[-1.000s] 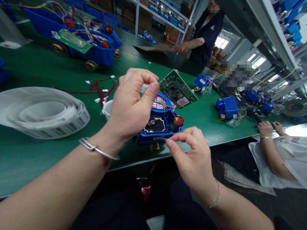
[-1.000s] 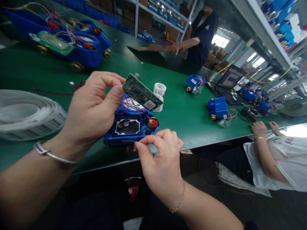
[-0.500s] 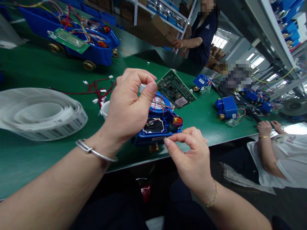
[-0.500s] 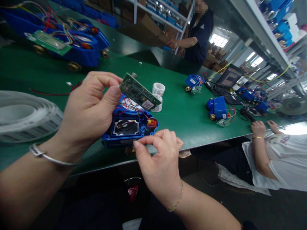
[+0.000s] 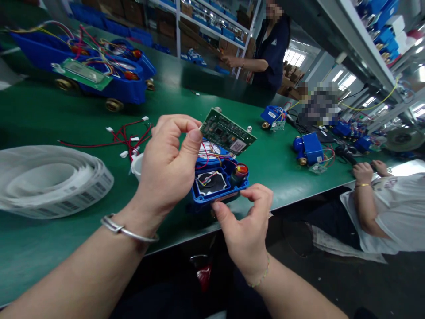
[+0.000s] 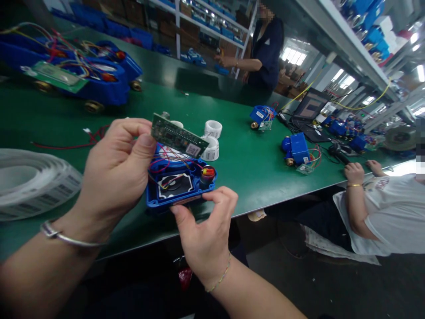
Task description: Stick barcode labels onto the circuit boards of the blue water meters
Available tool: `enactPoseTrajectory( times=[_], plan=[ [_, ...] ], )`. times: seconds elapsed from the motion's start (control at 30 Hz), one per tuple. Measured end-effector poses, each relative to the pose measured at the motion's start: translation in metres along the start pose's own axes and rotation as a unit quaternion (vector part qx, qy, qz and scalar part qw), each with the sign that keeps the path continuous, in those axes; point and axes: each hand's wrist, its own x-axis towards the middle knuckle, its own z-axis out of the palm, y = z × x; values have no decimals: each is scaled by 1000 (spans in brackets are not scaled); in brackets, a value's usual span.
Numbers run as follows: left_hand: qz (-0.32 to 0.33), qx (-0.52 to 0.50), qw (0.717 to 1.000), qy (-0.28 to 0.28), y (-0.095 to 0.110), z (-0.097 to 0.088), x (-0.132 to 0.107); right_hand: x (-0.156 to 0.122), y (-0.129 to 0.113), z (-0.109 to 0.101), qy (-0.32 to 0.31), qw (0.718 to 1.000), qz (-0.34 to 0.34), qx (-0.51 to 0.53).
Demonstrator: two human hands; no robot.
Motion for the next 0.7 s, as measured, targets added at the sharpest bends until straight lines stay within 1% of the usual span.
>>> enactPoseTrajectory(
  times=[0.07,0.1,0.13,0.2,0.27,0.3,0.4,0.5,0.6,0.7],
  plan=[
    [-7,-14,1000,5,-2,2,-1,-2,6,5,12,998,33,52],
    [-10,-21,1000,9,-1,2,-1,-2,8,7,5,994,57,95],
    [-15,-27,999,9,0,2,-1,-1,10,8,-9,986,85,143],
    [-30,-35,999,5,3,2,-2,3,11,11,-42,961,148,230],
    [-47,-39,998,-4,7,1,-3,7,12,12,-59,938,196,280],
    [-55,-39,998,-7,8,1,-3,9,13,12,-61,931,209,295],
    [-69,-30,997,-7,8,0,-4,14,20,12,-64,911,216,346],
    [-64,-11,998,-14,8,-3,-2,15,29,11,-80,880,217,415],
    [-25,21,999,-28,15,-8,-1,13,34,9,-99,843,221,480],
    [30,33,996,-73,20,-18,-8,12,31,9,-119,796,238,543]
  ],
)
